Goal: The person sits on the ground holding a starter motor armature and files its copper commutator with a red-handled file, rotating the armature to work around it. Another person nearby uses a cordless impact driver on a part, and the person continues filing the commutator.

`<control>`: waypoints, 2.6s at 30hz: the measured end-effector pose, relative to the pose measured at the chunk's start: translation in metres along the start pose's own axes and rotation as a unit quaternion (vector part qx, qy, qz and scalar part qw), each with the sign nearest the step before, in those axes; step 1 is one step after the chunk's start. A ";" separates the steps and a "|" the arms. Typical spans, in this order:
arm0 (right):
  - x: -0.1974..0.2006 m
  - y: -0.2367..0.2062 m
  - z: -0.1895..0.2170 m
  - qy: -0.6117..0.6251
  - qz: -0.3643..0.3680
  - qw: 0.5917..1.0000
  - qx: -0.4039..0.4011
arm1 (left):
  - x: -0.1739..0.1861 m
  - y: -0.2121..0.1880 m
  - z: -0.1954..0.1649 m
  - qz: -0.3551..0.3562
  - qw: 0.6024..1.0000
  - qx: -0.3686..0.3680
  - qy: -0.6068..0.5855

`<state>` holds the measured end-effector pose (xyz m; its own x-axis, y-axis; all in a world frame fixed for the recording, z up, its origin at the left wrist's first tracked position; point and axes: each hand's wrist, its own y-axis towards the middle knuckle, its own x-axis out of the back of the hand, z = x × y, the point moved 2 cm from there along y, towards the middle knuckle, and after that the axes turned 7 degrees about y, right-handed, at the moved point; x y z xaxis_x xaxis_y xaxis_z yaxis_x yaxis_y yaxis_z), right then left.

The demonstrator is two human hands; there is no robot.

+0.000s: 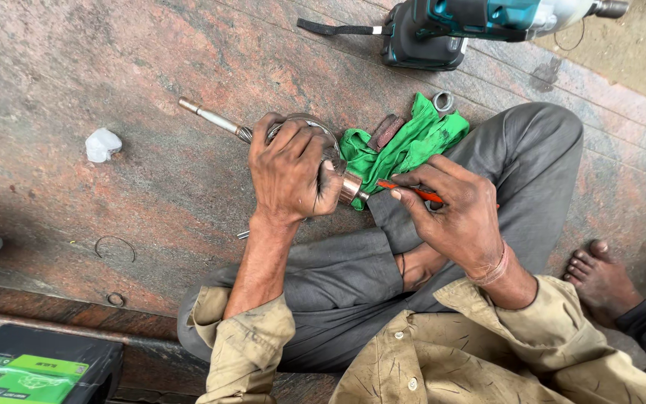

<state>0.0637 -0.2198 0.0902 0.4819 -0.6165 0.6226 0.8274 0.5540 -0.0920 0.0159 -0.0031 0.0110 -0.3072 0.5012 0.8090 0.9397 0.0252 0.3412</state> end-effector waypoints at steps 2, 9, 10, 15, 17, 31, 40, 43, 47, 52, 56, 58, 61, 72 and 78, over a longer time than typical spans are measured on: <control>0.000 -0.001 0.001 0.006 0.004 1.000 0.003 | 0.001 -0.003 -0.001 -0.012 1.000 -0.004 -0.006; -0.004 -0.004 0.005 0.008 0.015 1.000 0.002 | 0.001 -0.010 0.001 -0.056 0.998 -0.012 -0.014; -0.004 -0.003 0.005 0.003 0.015 1.000 0.002 | 0.000 -0.011 0.001 -0.061 0.998 -0.013 -0.016; -0.004 0.000 0.005 0.010 0.021 1.000 0.017 | -0.003 -0.016 0.001 -0.070 0.998 0.002 -0.004; -0.003 0.002 0.006 0.017 0.025 0.999 0.013 | -0.001 -0.013 0.001 -0.065 0.998 0.001 -0.003; -0.014 0.011 0.016 -0.084 0.097 0.991 0.035 | 0.011 0.000 0.007 0.040 0.997 0.055 -0.022; -0.019 0.009 0.025 -0.153 0.096 0.982 0.057 | 0.005 0.001 0.006 0.032 0.997 0.069 -0.010; -0.018 0.010 0.032 -0.172 0.111 0.976 0.068 | 0.003 0.001 0.007 0.022 0.997 0.074 -0.020; -0.020 0.011 0.040 -0.210 0.132 0.964 0.094 | 0.000 0.002 0.007 0.010 0.996 0.089 -0.029; -0.024 0.010 0.040 -0.230 0.130 0.958 0.109 | 0.000 0.003 0.007 -0.003 0.995 0.098 -0.026; -0.027 0.004 0.037 -0.216 0.106 0.961 0.136 | 0.000 0.003 0.006 -0.015 0.995 0.098 -0.021; -0.028 0.001 0.036 -0.217 0.094 0.961 0.144 | -0.001 0.003 0.006 -0.025 0.995 0.093 -0.025; -0.029 0.000 0.033 -0.215 0.086 0.962 0.146 | -0.001 0.003 0.007 -0.033 0.996 0.087 -0.010; -0.034 -0.003 0.031 -0.209 0.046 0.967 0.135 | -0.001 0.003 0.007 -0.037 0.996 0.082 -0.018; -0.038 -0.005 0.030 -0.171 0.014 0.978 0.121 | -0.002 0.003 0.008 -0.044 0.996 0.080 -0.013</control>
<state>0.0325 -0.1826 0.0909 0.3441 -0.3993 0.8498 0.7031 0.7094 0.0486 0.0207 0.0031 0.0066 -0.3865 0.5129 0.7665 0.9222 0.2054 0.3276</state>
